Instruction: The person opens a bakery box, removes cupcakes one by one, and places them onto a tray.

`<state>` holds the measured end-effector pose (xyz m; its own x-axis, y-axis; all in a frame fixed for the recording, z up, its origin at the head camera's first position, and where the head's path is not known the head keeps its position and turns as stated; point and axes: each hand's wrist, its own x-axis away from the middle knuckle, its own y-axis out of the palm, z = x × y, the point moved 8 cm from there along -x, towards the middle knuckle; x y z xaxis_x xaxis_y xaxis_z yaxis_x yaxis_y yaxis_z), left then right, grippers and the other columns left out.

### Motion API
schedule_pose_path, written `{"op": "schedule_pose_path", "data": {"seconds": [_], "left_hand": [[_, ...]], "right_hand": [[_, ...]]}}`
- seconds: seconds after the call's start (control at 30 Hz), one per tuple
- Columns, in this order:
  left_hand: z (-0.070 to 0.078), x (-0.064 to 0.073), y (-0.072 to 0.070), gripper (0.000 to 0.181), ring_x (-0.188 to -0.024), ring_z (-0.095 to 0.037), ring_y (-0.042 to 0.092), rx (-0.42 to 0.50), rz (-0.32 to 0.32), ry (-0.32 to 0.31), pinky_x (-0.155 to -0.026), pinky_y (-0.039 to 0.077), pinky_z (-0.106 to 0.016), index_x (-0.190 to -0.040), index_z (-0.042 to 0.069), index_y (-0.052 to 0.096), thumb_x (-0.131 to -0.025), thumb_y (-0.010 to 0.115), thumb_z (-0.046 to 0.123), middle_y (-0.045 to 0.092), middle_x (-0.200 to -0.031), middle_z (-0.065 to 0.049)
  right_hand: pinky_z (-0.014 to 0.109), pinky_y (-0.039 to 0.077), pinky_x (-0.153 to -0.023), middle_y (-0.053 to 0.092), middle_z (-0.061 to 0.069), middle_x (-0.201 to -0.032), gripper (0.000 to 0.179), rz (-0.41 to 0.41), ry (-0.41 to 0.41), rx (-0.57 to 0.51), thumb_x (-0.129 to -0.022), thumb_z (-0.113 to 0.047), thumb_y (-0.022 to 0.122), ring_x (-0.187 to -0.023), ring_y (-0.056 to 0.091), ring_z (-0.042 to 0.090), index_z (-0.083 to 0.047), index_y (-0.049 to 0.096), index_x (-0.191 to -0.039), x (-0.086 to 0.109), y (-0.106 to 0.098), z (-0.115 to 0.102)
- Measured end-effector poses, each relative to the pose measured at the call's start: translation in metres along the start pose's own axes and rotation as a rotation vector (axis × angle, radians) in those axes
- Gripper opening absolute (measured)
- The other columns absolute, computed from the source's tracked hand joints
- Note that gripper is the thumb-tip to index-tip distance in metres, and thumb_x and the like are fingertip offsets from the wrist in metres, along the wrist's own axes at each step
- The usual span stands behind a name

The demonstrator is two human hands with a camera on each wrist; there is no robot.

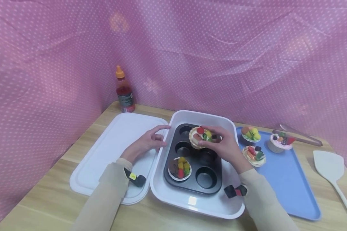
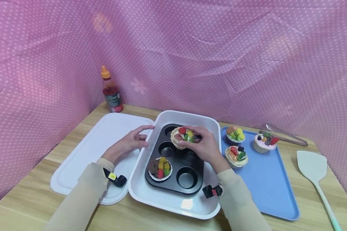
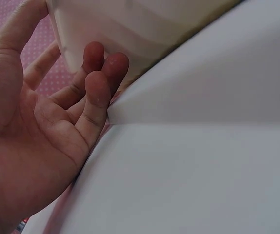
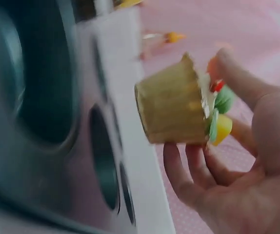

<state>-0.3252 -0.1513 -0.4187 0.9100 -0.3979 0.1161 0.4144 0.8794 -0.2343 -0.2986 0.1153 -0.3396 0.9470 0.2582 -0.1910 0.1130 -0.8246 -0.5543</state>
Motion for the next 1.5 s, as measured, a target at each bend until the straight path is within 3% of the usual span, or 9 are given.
{"op": "schedule_pose_path", "data": {"seconds": [0.23, 0.5, 0.67, 0.9, 1.17, 1.27, 1.33, 1.37, 1.5], "left_hand": [[0.000, -0.001, 0.004, 0.070, -0.069, -0.017, 0.059, 0.024, -0.038, 0.042, -0.092, 0.043, -0.036, -0.153, 0.027, 0.041, -0.091, 0.070, 0.011, 0.063, -0.093, -0.004], [-0.004, -0.001, -0.003, 0.069, -0.092, -0.022, 0.061, -0.039, -0.007, -0.017, -0.103, 0.032, -0.048, -0.149, 0.037, 0.043, -0.090, 0.075, 0.022, 0.067, -0.106, -0.008], [-0.004, 0.000, -0.004, 0.070, -0.096, -0.023, 0.060, -0.039, -0.014, -0.011, -0.105, 0.029, -0.050, -0.150, 0.037, 0.042, -0.090, 0.076, 0.024, 0.067, -0.107, -0.008], [-0.002, 0.000, -0.001, 0.071, -0.084, -0.022, 0.060, 0.002, -0.035, 0.008, -0.105, 0.031, -0.050, -0.151, 0.033, 0.042, -0.090, 0.075, 0.017, 0.066, -0.102, -0.009], [0.000, -0.001, 0.000, 0.070, -0.083, -0.024, 0.061, -0.026, -0.035, 0.001, -0.109, 0.026, -0.057, -0.150, 0.035, 0.042, -0.090, 0.075, 0.020, 0.067, -0.108, -0.009], [0.002, 0.000, 0.000, 0.069, -0.084, -0.025, 0.062, -0.034, -0.029, -0.009, -0.109, 0.025, -0.059, -0.149, 0.036, 0.042, -0.091, 0.074, 0.019, 0.067, -0.110, -0.010], [0.002, 0.001, 0.000, 0.069, -0.087, -0.025, 0.062, -0.034, -0.026, -0.018, -0.110, 0.024, -0.060, -0.149, 0.036, 0.042, -0.091, 0.074, 0.019, 0.067, -0.112, -0.010], [0.001, 0.001, 0.000, 0.069, -0.086, -0.025, 0.062, -0.030, -0.028, -0.016, -0.110, 0.024, -0.060, -0.149, 0.035, 0.042, -0.090, 0.074, 0.019, 0.067, -0.111, -0.010], [0.000, 0.001, -0.001, 0.069, -0.083, -0.025, 0.061, -0.028, -0.031, -0.014, -0.109, 0.025, -0.059, -0.149, 0.035, 0.042, -0.090, 0.075, 0.020, 0.067, -0.110, -0.010]], "right_hand": [[0.055, 0.045, -0.107, 0.059, 0.007, -0.139, 0.063, 0.015, 0.038, -0.056, -0.083, -0.037, 0.083, -0.129, 0.051, 0.028, -0.020, 0.062, -0.139, 0.004, -0.007, 0.006], [0.055, 0.045, -0.107, 0.059, 0.007, -0.140, 0.063, 0.024, 0.039, -0.065, -0.082, -0.039, 0.083, -0.131, 0.050, 0.028, -0.022, 0.062, -0.139, 0.000, -0.009, 0.008], [0.053, 0.046, -0.105, 0.061, 0.007, -0.137, 0.061, 0.042, 0.047, -0.064, -0.082, -0.039, 0.083, -0.127, 0.053, 0.026, -0.023, 0.063, -0.138, 0.000, -0.012, 0.004], [0.050, 0.042, -0.102, 0.067, 0.007, -0.129, 0.057, 0.088, 0.089, -0.093, -0.083, -0.040, 0.082, -0.122, 0.056, 0.024, -0.025, 0.065, -0.136, 0.006, -0.027, -0.007], [0.041, 0.046, -0.099, 0.064, 0.005, -0.132, 0.063, 0.103, 0.111, -0.098, -0.083, -0.042, 0.082, -0.120, 0.058, 0.022, -0.026, 0.061, -0.140, 0.018, -0.047, -0.023], [0.031, 0.048, -0.094, 0.064, -0.001, -0.127, 0.062, 0.140, 0.093, -0.116, -0.083, -0.039, 0.083, -0.117, 0.057, 0.014, -0.026, 0.061, -0.140, 0.024, -0.059, -0.029], [0.022, 0.048, -0.082, 0.066, -0.007, -0.120, 0.061, 0.181, 0.079, -0.108, -0.083, -0.035, 0.083, -0.105, 0.058, 0.009, -0.026, 0.062, -0.139, 0.029, -0.070, -0.031], [0.020, 0.047, -0.074, 0.067, -0.009, -0.115, 0.060, 0.204, 0.080, -0.107, -0.083, -0.033, 0.083, -0.096, 0.059, 0.007, -0.026, 0.062, -0.139, 0.031, -0.076, -0.031], [0.015, 0.046, -0.065, 0.066, -0.017, -0.109, 0.059, 0.293, 0.084, -0.048, -0.084, -0.031, 0.083, -0.094, 0.058, 0.003, -0.024, 0.062, -0.139, 0.040, -0.100, -0.027]]}}
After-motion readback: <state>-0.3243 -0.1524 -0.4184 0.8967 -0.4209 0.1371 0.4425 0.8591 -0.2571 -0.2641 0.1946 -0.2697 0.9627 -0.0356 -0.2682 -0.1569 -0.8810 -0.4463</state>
